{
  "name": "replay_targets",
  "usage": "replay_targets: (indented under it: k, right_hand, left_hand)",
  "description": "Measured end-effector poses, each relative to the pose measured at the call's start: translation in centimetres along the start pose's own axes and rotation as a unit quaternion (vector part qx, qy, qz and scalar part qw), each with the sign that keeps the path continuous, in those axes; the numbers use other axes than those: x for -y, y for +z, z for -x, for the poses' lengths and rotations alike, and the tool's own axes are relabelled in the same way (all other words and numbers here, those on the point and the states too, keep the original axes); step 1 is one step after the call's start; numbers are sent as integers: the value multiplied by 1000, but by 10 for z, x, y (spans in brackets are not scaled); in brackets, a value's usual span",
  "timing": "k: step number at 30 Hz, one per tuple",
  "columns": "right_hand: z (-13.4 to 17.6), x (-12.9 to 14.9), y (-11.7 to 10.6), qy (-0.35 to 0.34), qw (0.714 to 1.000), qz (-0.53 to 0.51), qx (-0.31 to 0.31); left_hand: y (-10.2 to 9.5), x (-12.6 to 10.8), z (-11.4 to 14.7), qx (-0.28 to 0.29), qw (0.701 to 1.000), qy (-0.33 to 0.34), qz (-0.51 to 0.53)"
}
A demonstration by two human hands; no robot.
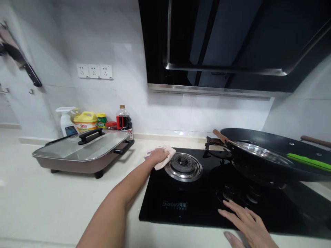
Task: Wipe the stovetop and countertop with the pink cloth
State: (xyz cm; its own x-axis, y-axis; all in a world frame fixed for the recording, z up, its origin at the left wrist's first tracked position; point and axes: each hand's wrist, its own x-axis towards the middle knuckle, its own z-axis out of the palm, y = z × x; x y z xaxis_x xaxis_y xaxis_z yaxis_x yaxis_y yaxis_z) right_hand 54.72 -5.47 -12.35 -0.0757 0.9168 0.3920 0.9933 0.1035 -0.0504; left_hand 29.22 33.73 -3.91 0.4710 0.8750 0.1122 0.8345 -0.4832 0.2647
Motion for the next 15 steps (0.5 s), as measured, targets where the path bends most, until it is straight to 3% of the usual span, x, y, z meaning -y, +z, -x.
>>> replay_targets:
  k: [8, 15]
  right_hand:
    - [0, 7, 5, 32, 999, -28, -12]
    - [-3, 18, -2, 55, 997, -55, 0]
  left_hand:
    - [-14, -9, 101, 17, 999, 47, -20]
    - [-18, -36, 203, 58, 989, 138, -17]
